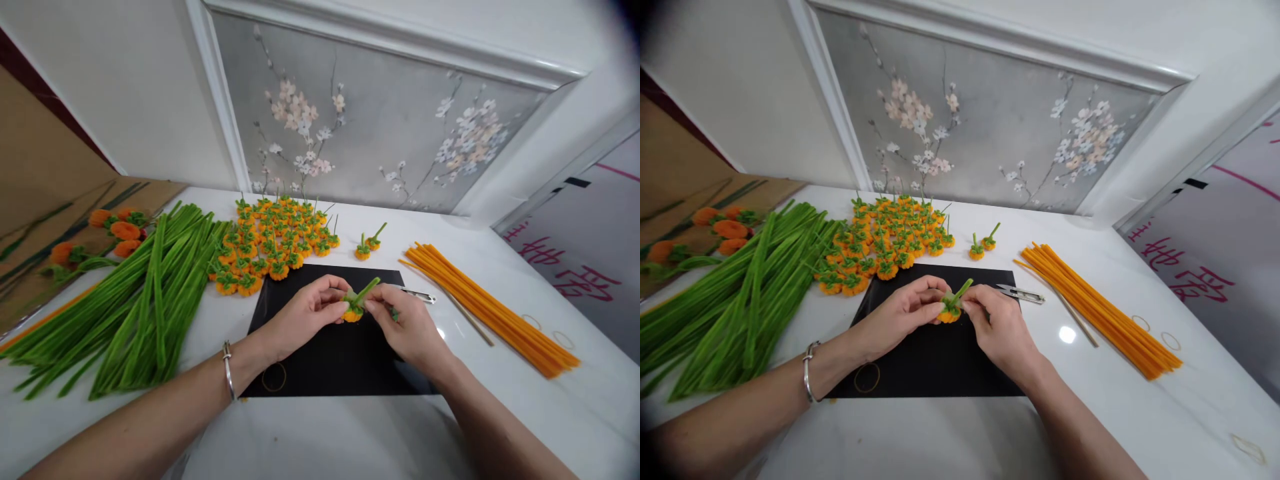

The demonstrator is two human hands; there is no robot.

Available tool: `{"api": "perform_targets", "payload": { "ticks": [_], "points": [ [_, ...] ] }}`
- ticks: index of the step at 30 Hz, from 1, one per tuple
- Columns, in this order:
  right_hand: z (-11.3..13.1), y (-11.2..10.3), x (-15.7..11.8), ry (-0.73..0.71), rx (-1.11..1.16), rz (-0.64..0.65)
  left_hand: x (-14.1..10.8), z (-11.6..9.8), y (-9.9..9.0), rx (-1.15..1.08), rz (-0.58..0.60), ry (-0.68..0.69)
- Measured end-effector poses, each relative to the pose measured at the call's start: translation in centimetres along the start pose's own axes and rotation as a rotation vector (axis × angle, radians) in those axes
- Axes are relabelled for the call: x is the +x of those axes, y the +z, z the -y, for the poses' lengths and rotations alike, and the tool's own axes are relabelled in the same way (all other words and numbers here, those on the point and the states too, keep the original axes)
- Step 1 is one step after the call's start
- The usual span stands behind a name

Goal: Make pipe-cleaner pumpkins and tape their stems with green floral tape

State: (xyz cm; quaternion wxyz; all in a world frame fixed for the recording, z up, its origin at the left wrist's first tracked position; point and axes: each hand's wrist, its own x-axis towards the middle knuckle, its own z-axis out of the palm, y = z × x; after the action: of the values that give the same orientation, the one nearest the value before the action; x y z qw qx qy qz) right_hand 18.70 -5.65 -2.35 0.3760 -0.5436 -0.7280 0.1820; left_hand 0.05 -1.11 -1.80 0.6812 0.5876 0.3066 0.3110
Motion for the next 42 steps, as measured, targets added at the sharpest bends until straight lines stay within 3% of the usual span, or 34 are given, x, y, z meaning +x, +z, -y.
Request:
{"api": "perform_targets", "payload": {
  "ticks": [7,16,22,33,42],
  "points": [
    [0.1,-0.4,0.1,0.014,0.043,0.054,0.1,0.1,0.2,0.042,-0.002,0.005],
    [-0.4,-2.4,1.0,0.158,0.410,0.189,0.0,0.4,0.5,-0.062,0.002,-0.055],
    [-0.7,-1.7,1.0,0.210,0.534,0.217,0.0,0.4,0.6,-0.074,-0.018,-0.061],
    [0.1,-1.2,0.6,0.097,0.182,0.117,-0.1,0.1,0.6,-0.073,0.002,-0.058],
    [0.2,-1.4,0.5,0.042,0.097,0.133,-0.1,0.0,0.7,0.069,0.001,-0.015]
  ]
}}
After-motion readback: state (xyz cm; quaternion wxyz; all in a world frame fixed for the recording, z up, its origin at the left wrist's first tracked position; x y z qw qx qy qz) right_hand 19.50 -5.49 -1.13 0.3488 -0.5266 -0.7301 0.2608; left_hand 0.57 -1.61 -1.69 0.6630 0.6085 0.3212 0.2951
